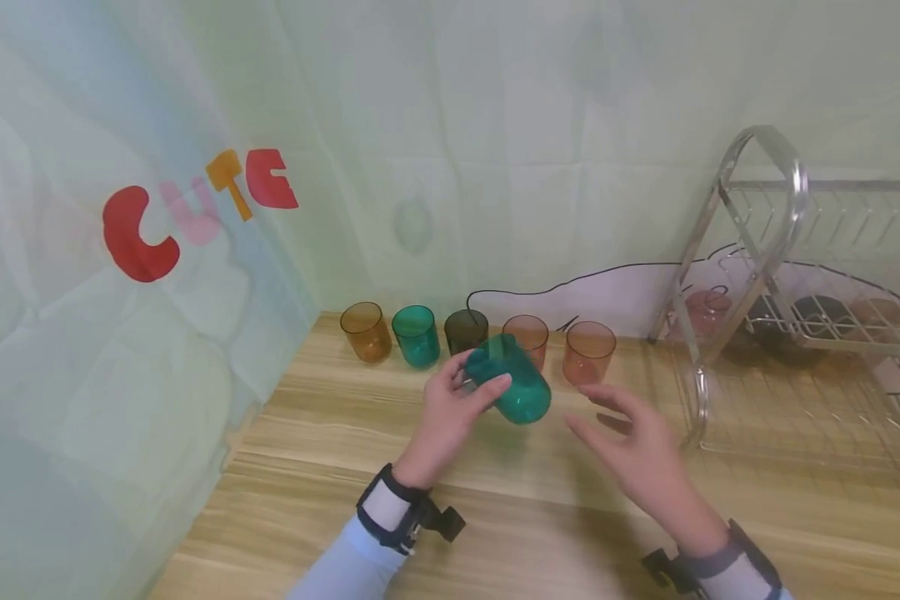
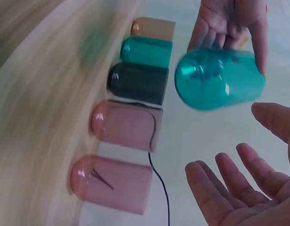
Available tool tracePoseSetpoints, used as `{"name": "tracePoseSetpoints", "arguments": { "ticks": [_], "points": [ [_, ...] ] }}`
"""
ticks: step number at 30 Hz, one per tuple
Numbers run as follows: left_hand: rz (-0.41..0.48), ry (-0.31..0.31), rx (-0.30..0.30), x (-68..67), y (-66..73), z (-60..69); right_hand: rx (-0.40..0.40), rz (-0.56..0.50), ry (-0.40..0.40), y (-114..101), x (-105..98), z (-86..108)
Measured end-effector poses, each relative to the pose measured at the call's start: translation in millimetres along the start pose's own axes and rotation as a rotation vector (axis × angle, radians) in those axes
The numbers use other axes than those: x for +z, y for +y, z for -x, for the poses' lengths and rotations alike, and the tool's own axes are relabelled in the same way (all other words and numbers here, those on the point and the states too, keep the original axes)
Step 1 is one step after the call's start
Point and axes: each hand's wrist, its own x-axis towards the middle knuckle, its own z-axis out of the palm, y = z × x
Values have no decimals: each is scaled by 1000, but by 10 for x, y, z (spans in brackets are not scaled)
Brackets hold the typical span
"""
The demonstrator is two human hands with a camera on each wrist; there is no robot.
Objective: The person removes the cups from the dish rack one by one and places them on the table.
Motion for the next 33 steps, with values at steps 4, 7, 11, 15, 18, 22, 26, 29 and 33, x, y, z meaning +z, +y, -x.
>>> {"name": "tracePoseSetpoints", "arguments": {
  "ticks": [4, 7, 11, 15, 18, 22, 26, 29, 33],
  "points": [
    [-113, 66, 26, -145, 148, 49, -7, 27, 70, 5, -152, 15],
    [-169, 126, 48, -270, 172, 50, 14, 36, 124, 12, -294, 21],
    [-198, 187, 93, -463, 134, 43, 65, 82, 196, 33, -516, 26],
    [-229, 261, 119, -671, 79, 35, 96, 157, 296, 97, -750, 16],
    [-247, 326, 136, -836, -8, -13, 137, 184, 368, 163, -914, 19],
    [-304, 412, 153, -1066, -164, -93, 201, 213, 433, 253, -1072, 36],
    [-344, 469, 151, -1255, -280, -138, 253, 240, 463, 368, -1173, 37],
    [-354, 502, 134, -1361, -351, -157, 299, 259, 440, 443, -1231, 31],
    [-383, 554, 86, -1467, -438, -179, 309, 274, 372, 503, -1292, 26]
  ]
}}
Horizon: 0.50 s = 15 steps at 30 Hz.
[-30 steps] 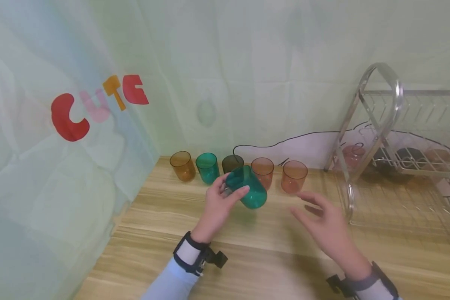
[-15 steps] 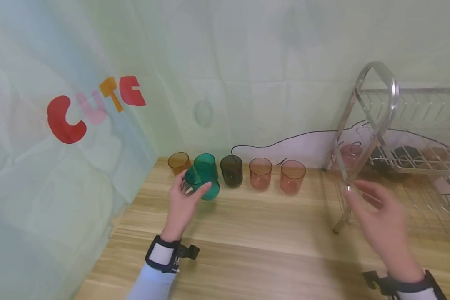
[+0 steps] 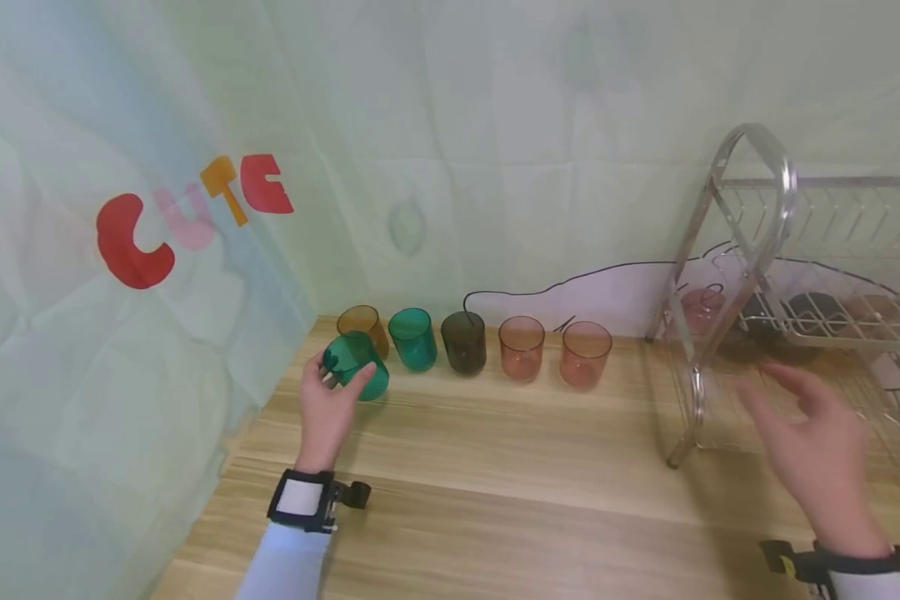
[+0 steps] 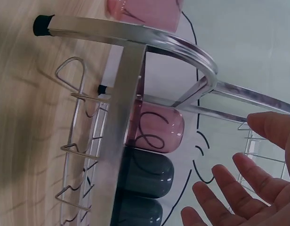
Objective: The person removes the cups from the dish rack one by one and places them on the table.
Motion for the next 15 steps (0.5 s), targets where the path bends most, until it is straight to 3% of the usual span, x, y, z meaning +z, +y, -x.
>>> {"name": "tracePoseSetpoints", "arguments": {
  "ticks": [6, 15],
  "points": [
    [-54, 30, -56, -36, -141, -58, -52, 31, -35, 75, -12, -39],
    [-115, 62, -79, -58, -271, -102, -70, 45, -38, 150, -11, -62]
  ]
}}
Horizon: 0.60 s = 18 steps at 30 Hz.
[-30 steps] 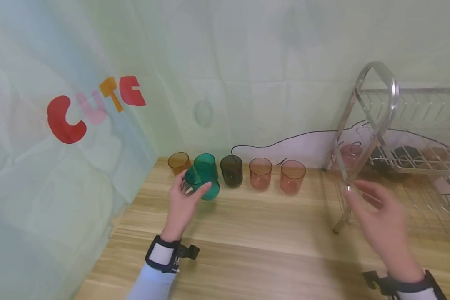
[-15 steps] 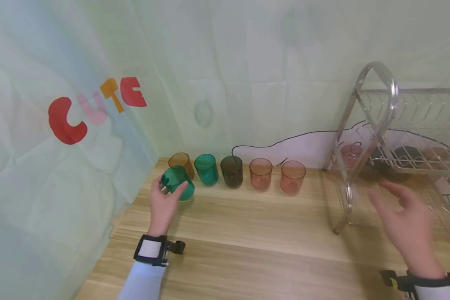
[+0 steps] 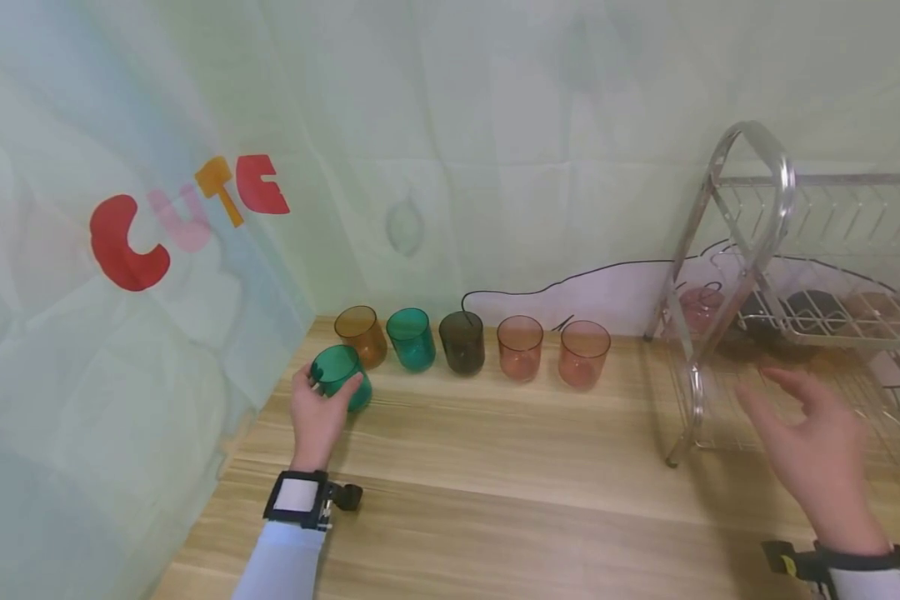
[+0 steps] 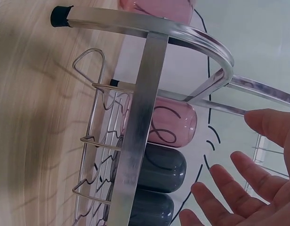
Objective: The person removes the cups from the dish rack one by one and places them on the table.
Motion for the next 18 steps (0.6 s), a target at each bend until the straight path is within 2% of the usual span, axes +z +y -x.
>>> {"name": "tracePoseSetpoints", "arguments": {
  "ticks": [8, 18],
  "points": [
    [-6, 7, -9, 18, -79, -9, -12, 6, -8, 25, 8, 4],
    [-6, -19, -20, 35, -102, -10, 14, -4, -47, 28, -17, -16]
  ]
}}
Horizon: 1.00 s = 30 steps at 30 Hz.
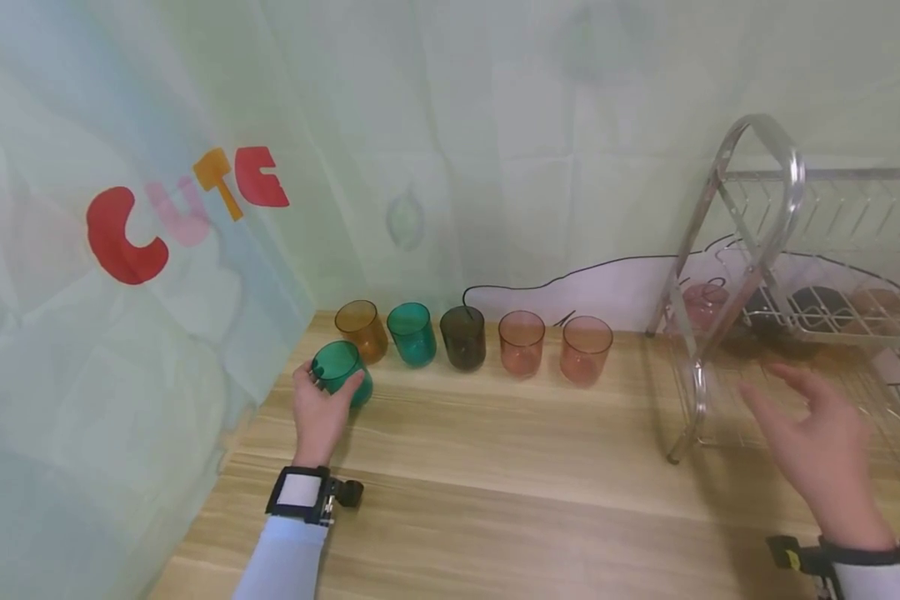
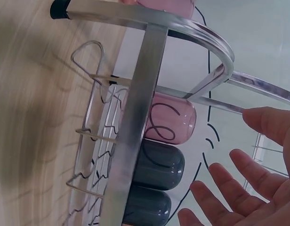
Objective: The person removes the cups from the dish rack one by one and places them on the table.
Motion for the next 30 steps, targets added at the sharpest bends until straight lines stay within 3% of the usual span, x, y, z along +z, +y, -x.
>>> {"name": "tracePoseSetpoints", "arguments": {
  "ticks": [5, 8, 11, 14, 16, 19, 21, 25, 30],
  "points": [
    [4, 0, -4, -5, 9, -13, -36, 31, 6, -19, -36, -59],
    [-12, 37, 34, -7, 51, 10, -66, 61, 13, -37, -65, -105],
    [-79, 120, 145, -10, 186, 93, -95, 102, 10, -49, -85, -148],
    [-156, 204, 307, -2, 392, 208, -123, 150, 5, -61, -95, -192],
    [-184, 229, 409, 20, 531, 290, -142, 169, -1, -75, -99, -221],
    [-191, 185, 508, 81, 703, 419, -174, 181, -7, -101, -101, -257],
    [-193, 135, 537, 136, 790, 513, -178, 201, -18, -123, -96, -281],
    [-194, 21, 564, 282, 900, 693, -185, 248, -47, -164, -82, -341],
    [-189, -104, 554, 492, 985, 887, -235, 298, -58, -166, -51, -446]
  ]
}}
